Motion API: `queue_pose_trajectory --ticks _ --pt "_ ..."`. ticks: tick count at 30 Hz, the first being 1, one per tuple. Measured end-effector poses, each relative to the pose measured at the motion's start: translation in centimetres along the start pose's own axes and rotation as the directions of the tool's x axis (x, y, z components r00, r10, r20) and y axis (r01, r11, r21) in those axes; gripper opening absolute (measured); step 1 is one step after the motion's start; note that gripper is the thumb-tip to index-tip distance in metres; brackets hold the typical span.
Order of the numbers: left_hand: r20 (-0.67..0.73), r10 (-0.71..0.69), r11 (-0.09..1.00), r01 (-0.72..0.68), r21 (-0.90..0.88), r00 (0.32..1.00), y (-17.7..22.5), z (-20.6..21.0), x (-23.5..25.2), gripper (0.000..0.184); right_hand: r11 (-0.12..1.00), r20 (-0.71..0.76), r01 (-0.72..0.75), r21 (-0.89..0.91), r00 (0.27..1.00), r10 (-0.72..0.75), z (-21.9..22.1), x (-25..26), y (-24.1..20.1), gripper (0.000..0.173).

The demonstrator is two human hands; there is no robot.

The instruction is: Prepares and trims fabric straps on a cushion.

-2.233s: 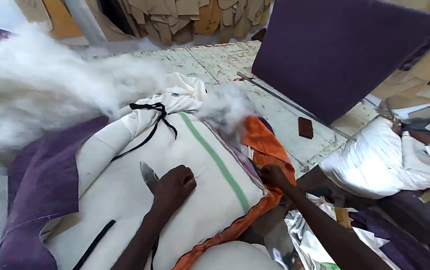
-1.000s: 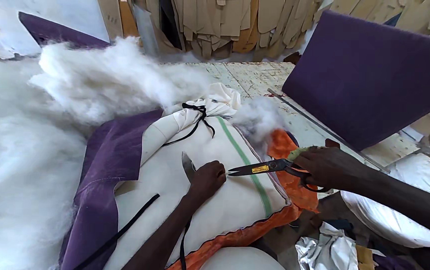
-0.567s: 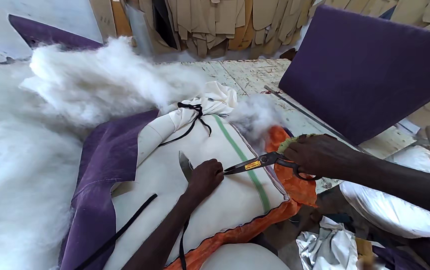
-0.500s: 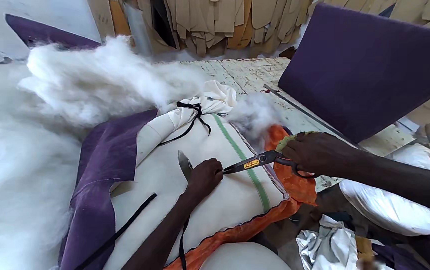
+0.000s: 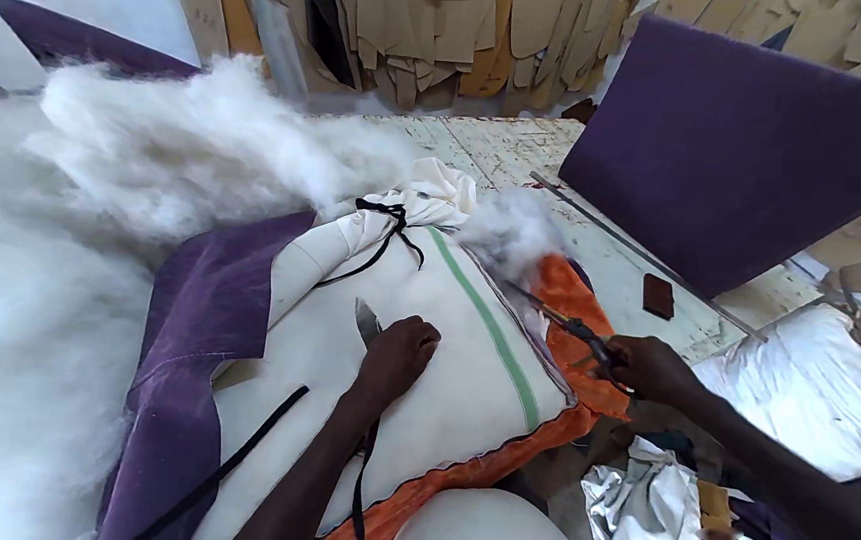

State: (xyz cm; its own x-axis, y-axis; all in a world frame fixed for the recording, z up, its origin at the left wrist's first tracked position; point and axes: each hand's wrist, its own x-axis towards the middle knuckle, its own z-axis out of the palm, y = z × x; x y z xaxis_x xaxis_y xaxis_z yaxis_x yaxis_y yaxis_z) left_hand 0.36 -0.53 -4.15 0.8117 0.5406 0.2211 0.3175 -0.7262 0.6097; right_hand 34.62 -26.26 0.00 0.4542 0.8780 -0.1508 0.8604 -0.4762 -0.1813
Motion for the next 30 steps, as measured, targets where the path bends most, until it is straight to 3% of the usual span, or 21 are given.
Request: queue_pose_trajectory --ticks 3,5,9,11,14,16,18,20,22,23,25,27,30 --pt "-0.041 0.022 0.998 -0.020 0.057 0.999 1.0 -2.7 -2.6 0.020 0.966 0.049 -0.142 0.214 0.990 0.134 5.8 1.3 4.4 0.031" --pt "-0.022 0.040 0.995 -0.038 0.091 0.999 1.2 -4.0 -5.2 0.028 0.951 0.097 -0.213 0.225 0.976 0.196 8.8 2.3 5.9 0.029" --pt "0.129 -0.066 0.985 0.044 0.165 0.989 1.7 -4.6 -10.3 0.032 0.938 0.103 -0.301 0.170 0.952 0.287 13.6 4.3 6.9 0.028" --pt "0.129 -0.215 0.964 0.189 0.189 0.968 3.0 -4.4 -12.0 0.032 0.941 0.152 -0.319 0.113 0.941 0.301 15.1 5.3 6.7 0.030" --pt "0.109 -0.496 0.855 0.462 0.237 0.861 4.3 -3.1 -13.0 0.067 0.974 0.247 -0.219 0.058 0.948 0.199 15.1 6.0 6.3 0.029" --pt "0.123 -0.584 0.794 0.533 0.293 0.802 4.3 -2.1 -12.7 0.065 0.989 0.170 -0.145 0.040 0.976 0.136 12.9 5.8 5.0 0.025" --pt "0.088 -0.568 0.800 0.525 0.290 0.818 3.9 -1.5 -12.6 0.040 0.984 -0.020 -0.091 0.153 0.995 0.096 9.6 5.3 2.5 0.026" --pt "0.073 -0.507 0.860 0.498 0.111 0.859 3.6 -1.9 -12.5 0.029 0.948 -0.226 0.067 0.311 0.974 0.005 6.6 4.8 -1.5 0.026" --pt "0.041 -0.392 0.863 0.383 -0.328 0.919 3.4 -2.6 -12.5 0.025 0.855 -0.374 0.316 0.412 0.914 -0.157 4.6 3.8 -7.2 0.026" --pt "0.023 -0.337 0.782 0.294 -0.550 0.941 3.8 -3.2 -12.4 0.025 0.789 -0.408 0.425 0.443 0.880 -0.244 4.0 3.2 -10.4 0.030" --pt "0.001 -0.232 0.578 0.138 -0.804 0.973 5.4 -5.0 -12.2 0.030 0.668 -0.414 0.589 0.454 0.804 -0.427 3.5 1.7 -16.9 0.039" --pt "-0.028 -0.161 0.486 0.055 -0.872 0.986 7.1 -7.4 -12.7 0.038 0.554 -0.433 0.762 0.336 0.647 -0.628 4.0 1.4 -22.4 0.042" --pt "-0.092 -0.077 0.607 -0.027 -0.794 0.993 8.6 -11.0 -14.9 0.039 0.361 -0.344 0.912 0.193 0.408 -0.846 5.0 3.1 -27.8 0.046"
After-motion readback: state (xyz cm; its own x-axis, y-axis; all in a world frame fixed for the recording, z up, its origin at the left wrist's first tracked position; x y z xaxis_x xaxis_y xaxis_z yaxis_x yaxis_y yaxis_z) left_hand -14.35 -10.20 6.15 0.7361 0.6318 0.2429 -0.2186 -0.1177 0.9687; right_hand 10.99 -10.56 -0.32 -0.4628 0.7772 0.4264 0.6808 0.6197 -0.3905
